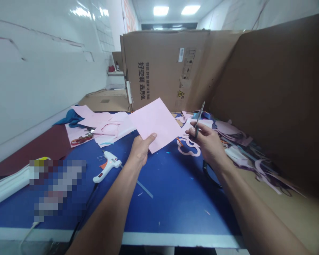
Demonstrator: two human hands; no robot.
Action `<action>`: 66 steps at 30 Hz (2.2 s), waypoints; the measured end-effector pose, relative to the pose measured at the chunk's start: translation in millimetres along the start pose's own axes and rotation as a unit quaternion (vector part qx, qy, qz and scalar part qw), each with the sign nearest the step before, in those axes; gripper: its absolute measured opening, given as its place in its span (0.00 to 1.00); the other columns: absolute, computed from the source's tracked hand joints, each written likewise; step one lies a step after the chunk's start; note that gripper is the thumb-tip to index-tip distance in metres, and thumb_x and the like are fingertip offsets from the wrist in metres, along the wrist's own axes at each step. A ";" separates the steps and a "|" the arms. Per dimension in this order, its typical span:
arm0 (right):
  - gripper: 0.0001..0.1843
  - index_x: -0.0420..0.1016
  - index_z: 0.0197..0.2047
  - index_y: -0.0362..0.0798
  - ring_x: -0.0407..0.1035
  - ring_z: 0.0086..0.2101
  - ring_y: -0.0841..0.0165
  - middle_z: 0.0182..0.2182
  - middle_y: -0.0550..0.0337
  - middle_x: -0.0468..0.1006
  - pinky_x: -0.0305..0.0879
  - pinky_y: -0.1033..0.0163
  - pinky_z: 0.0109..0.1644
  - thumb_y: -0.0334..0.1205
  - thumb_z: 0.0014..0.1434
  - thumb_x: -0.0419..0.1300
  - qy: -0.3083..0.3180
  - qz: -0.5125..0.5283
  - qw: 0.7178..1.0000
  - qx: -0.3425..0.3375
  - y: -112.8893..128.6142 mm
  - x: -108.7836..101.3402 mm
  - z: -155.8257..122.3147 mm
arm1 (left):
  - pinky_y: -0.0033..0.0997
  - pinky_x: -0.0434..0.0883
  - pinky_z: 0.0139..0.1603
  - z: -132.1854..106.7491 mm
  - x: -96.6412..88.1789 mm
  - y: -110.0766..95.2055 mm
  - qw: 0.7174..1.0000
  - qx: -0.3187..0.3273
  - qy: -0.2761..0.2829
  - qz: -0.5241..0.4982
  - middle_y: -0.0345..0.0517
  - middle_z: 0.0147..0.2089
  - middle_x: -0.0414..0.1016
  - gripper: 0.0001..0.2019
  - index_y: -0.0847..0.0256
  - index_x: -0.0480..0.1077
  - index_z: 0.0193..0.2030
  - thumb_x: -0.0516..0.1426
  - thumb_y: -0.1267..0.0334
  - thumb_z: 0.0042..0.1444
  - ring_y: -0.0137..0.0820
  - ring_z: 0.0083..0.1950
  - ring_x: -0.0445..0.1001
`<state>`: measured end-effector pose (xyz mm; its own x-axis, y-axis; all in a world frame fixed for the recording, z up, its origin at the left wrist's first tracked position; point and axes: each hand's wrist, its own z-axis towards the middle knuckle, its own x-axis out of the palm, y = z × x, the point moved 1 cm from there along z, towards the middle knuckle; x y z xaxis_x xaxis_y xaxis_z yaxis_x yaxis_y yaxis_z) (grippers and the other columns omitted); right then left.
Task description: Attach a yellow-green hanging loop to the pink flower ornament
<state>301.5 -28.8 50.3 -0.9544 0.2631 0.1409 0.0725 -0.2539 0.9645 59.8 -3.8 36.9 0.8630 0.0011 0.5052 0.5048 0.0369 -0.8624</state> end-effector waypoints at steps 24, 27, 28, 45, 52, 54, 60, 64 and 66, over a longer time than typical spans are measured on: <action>0.30 0.84 0.57 0.58 0.76 0.47 0.62 0.47 0.56 0.84 0.74 0.59 0.53 0.63 0.57 0.75 0.226 0.186 0.947 0.129 -13.5 40.7 -28.2 | 0.48 0.77 0.68 3.6 0.3 -16.4 0.978 0.046 -0.146 -0.139 0.55 0.49 0.88 0.14 0.63 0.82 0.51 0.68 0.74 0.58 0.46 0.61 0.83; 0.31 0.83 0.59 0.56 0.76 0.41 0.62 0.42 0.57 0.84 0.72 0.58 0.46 0.62 0.57 0.75 0.194 0.129 0.967 0.105 -21.7 39.1 -24.7 | 0.47 0.77 0.67 3.9 0.0 -18.7 0.977 0.043 -0.148 -0.146 0.55 0.48 0.88 0.15 0.64 0.82 0.52 0.68 0.75 0.58 0.46 0.60 0.84; 0.32 0.83 0.60 0.55 0.75 0.38 0.63 0.39 0.58 0.84 0.71 0.58 0.44 0.60 0.57 0.75 0.175 0.084 0.977 0.087 -24.1 38.3 -23.7 | 0.47 0.77 0.67 4.3 -0.3 -19.4 0.976 0.045 -0.148 -0.151 0.56 0.49 0.88 0.15 0.64 0.82 0.52 0.68 0.75 0.57 0.45 0.59 0.84; 0.25 0.80 0.66 0.49 0.78 0.45 0.53 0.46 0.49 0.86 0.69 0.53 0.49 0.46 0.69 0.64 0.002 -0.603 0.749 -0.275 -14.6 32.3 -32.0 | 0.44 0.80 0.64 10.6 -5.2 -21.2 0.972 0.034 -0.166 -0.165 0.56 0.52 0.88 0.19 0.63 0.81 0.57 0.66 0.77 0.59 0.42 0.56 0.86; 0.24 0.80 0.66 0.49 0.77 0.46 0.54 0.47 0.49 0.85 0.67 0.54 0.49 0.45 0.70 0.64 0.001 -0.599 0.751 -0.277 -15.5 29.8 -29.7 | 0.43 0.80 0.64 11.9 -6.8 -19.7 0.973 0.040 -0.160 -0.163 0.55 0.53 0.87 0.18 0.62 0.81 0.56 0.66 0.77 0.59 0.42 0.57 0.85; 0.23 0.80 0.66 0.50 0.77 0.45 0.54 0.46 0.50 0.85 0.66 0.54 0.49 0.45 0.70 0.63 -0.002 -0.598 0.749 -0.285 -14.3 29.8 -30.1 | 0.43 0.80 0.64 11.7 -6.2 -20.1 0.973 0.039 -0.161 -0.162 0.56 0.53 0.87 0.18 0.63 0.81 0.55 0.66 0.77 0.58 0.42 0.57 0.85; 0.23 0.80 0.65 0.49 0.76 0.44 0.54 0.45 0.51 0.84 0.64 0.54 0.46 0.45 0.70 0.62 -0.018 -0.595 0.745 -0.300 -8.4 30.5 -32.1 | 0.42 0.80 0.62 13.3 -8.6 -18.1 0.975 0.034 -0.171 -0.139 0.55 0.51 0.88 0.19 0.62 0.81 0.54 0.68 0.75 0.56 0.41 0.55 0.86; 0.22 0.79 0.65 0.50 0.75 0.45 0.54 0.47 0.51 0.85 0.62 0.54 0.45 0.44 0.71 0.62 -0.037 -0.585 0.751 -0.302 -2.6 27.2 -31.2 | 0.39 0.83 0.47 11.7 -16.3 -6.5 0.990 -0.033 -0.136 0.016 0.57 0.44 0.89 0.09 0.63 0.84 0.41 0.70 0.73 0.52 0.41 0.42 0.87; 0.22 0.79 0.65 0.51 0.75 0.46 0.53 0.47 0.50 0.84 0.62 0.53 0.46 0.44 0.71 0.61 -0.045 -0.584 0.749 -0.309 -0.6 25.2 -30.5 | 0.38 0.82 0.39 9.3 -20.1 0.7 0.990 -0.087 -0.058 0.096 0.58 0.40 0.88 0.08 0.63 0.84 0.36 0.71 0.73 0.48 0.41 0.36 0.86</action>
<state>268.6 -50.4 46.5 -0.2363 0.6964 -0.6776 -0.9716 -0.1770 0.1570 42.6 5.5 26.4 0.9403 0.1065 0.3234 0.3365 -0.1472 -0.9301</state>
